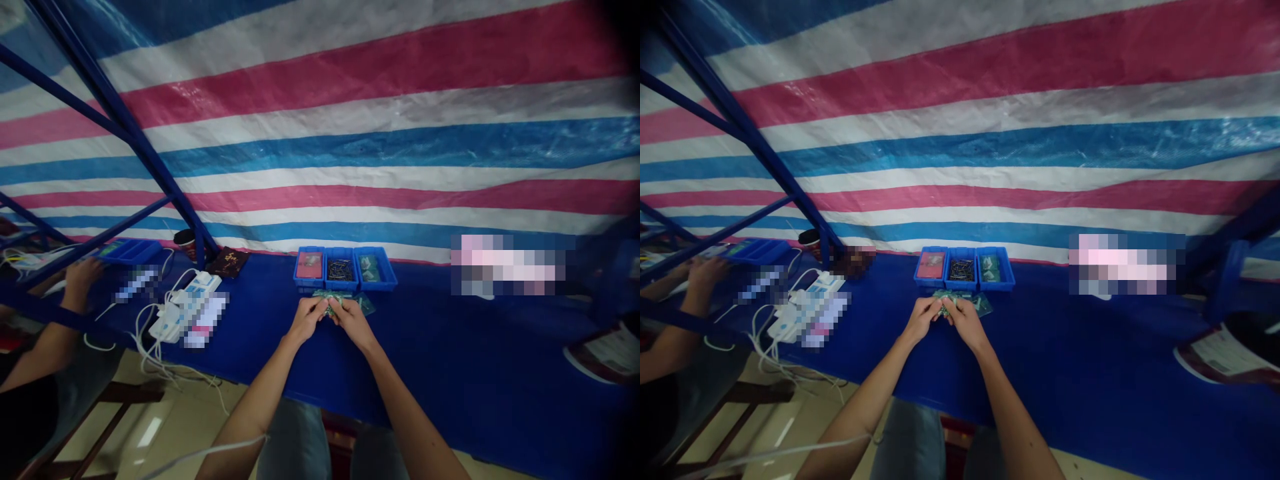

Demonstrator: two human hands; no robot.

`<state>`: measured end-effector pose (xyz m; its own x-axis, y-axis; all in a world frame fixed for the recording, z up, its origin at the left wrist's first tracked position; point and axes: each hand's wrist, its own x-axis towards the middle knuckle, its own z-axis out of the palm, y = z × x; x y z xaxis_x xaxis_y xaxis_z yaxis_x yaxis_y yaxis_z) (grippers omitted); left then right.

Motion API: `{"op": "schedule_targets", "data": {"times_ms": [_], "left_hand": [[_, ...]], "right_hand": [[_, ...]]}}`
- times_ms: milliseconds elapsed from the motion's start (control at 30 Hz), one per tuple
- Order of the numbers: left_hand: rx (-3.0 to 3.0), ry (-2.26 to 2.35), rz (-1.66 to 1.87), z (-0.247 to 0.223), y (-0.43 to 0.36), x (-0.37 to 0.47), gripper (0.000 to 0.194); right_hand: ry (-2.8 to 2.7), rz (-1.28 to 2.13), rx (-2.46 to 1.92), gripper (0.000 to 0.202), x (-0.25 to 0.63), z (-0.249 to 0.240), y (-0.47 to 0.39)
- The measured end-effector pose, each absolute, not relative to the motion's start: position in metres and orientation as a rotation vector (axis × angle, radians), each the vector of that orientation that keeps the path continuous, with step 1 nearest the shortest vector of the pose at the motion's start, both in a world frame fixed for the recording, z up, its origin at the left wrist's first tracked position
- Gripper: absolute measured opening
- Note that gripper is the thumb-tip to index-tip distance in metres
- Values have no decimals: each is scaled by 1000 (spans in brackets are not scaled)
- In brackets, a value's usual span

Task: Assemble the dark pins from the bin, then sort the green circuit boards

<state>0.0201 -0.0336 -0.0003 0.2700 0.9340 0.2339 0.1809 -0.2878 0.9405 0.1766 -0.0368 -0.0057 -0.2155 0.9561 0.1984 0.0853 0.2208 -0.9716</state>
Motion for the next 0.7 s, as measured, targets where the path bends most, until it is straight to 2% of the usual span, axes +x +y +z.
{"op": "schedule_targets", "data": {"times_ms": [367, 700], "left_hand": [[1706, 1062, 1114, -7, -31, 20, 61], [1699, 1023, 1072, 3, -36, 21, 48]], "right_hand": [[-1503, 1177, -979, 58, 176, 1, -41], [-1482, 1075, -1017, 56, 176, -3, -39]]}}
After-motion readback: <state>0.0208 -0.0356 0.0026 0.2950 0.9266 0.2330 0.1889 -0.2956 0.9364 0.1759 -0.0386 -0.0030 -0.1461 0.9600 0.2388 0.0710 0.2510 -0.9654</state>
